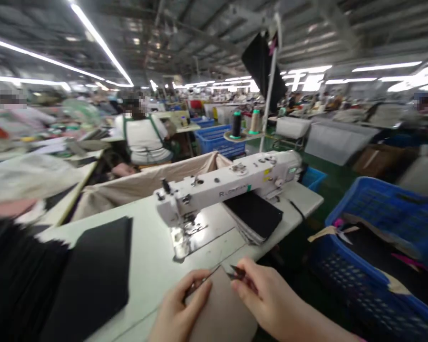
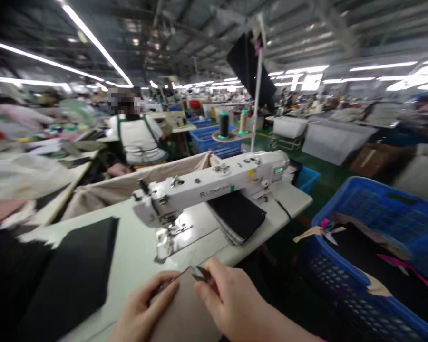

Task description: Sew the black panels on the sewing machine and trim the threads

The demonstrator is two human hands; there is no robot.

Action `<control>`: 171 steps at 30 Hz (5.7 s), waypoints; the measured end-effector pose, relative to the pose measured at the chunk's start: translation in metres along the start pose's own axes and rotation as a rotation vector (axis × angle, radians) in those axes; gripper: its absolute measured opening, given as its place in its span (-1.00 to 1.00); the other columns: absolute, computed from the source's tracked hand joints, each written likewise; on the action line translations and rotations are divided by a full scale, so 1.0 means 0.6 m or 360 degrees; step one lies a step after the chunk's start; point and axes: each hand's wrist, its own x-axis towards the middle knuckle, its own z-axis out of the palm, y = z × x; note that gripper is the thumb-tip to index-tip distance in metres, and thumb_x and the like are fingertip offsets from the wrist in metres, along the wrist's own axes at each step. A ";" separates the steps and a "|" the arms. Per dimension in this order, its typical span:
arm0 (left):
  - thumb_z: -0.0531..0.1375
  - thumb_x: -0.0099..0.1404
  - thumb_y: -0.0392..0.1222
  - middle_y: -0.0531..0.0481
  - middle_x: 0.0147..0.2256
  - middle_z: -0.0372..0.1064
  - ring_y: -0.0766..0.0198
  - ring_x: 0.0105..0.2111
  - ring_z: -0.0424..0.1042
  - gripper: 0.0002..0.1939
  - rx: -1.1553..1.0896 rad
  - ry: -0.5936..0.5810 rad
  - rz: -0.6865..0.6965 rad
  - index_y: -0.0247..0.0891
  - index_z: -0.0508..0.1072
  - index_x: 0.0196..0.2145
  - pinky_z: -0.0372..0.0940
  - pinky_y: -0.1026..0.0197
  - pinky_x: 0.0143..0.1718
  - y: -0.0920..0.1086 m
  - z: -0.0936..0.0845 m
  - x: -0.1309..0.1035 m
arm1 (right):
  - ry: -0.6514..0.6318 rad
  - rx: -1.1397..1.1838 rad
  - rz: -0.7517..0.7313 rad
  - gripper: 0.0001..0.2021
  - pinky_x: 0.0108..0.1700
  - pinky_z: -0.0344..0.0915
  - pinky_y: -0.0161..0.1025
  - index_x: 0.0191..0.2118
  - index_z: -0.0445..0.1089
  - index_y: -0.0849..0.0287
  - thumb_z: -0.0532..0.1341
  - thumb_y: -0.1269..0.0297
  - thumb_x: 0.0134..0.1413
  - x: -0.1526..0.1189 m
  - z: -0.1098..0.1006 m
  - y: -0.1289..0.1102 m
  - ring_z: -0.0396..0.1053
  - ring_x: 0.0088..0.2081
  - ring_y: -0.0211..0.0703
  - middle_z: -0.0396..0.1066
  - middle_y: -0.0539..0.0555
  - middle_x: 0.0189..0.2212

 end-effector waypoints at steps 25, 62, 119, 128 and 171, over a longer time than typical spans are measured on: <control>0.09 0.40 0.00 0.07 -0.19 0.48 0.24 -0.13 0.38 -0.71 -0.0469 -0.0019 -0.0075 -0.18 0.54 -0.15 0.17 0.31 -0.06 0.002 0.008 -0.029 | -0.0115 -0.0193 -0.0220 -0.87 -0.43 0.03 -0.24 -0.23 0.20 0.10 0.02 0.20 0.34 0.010 0.056 0.033 0.33 -0.46 -0.17 0.31 -0.06 -0.49; 0.20 0.34 -0.06 0.08 -0.21 0.51 0.27 -0.17 0.41 -0.81 -0.0588 -0.0005 -0.0108 -0.14 0.58 -0.21 0.21 0.34 -0.10 -0.007 0.025 -0.029 | -0.0131 -0.0176 -0.0312 -0.87 -0.44 -0.02 -0.24 -0.28 0.20 0.12 0.03 0.26 0.33 0.005 0.042 0.037 0.27 -0.48 -0.23 0.31 -0.05 -0.46; 0.24 0.26 0.03 -0.04 -0.28 0.50 0.20 -0.29 0.36 -0.70 -0.0514 0.0020 -0.0351 -0.23 0.58 -0.21 0.19 0.27 -0.29 -0.029 0.016 -0.049 | -0.0305 -0.0503 -0.0384 -0.83 -0.44 -0.09 -0.20 -0.29 0.21 0.14 -0.04 0.27 0.34 0.008 0.051 0.023 0.29 -0.48 -0.15 0.34 0.01 -0.46; 0.27 0.25 0.02 -0.04 -0.31 0.49 0.23 -0.31 0.35 -0.71 -0.0616 0.0002 -0.0392 -0.24 0.58 -0.22 0.18 0.28 -0.28 -0.028 0.018 -0.048 | -0.0177 -0.0489 -0.0291 -0.81 -0.47 -0.10 -0.21 -0.30 0.20 0.14 -0.05 0.28 0.35 -0.003 0.070 0.022 0.29 -0.51 -0.16 0.33 0.00 -0.48; 0.25 0.25 0.05 0.00 -0.38 0.42 0.30 -0.37 0.26 -0.70 -0.0548 -0.0041 -0.0405 -0.23 0.57 -0.25 0.11 0.32 -0.35 -0.029 0.017 -0.058 | -0.0285 -0.0503 -0.0317 -0.82 -0.45 -0.12 -0.21 -0.27 0.19 0.13 -0.08 0.27 0.36 -0.009 0.064 0.028 0.29 -0.49 -0.13 0.33 0.01 -0.45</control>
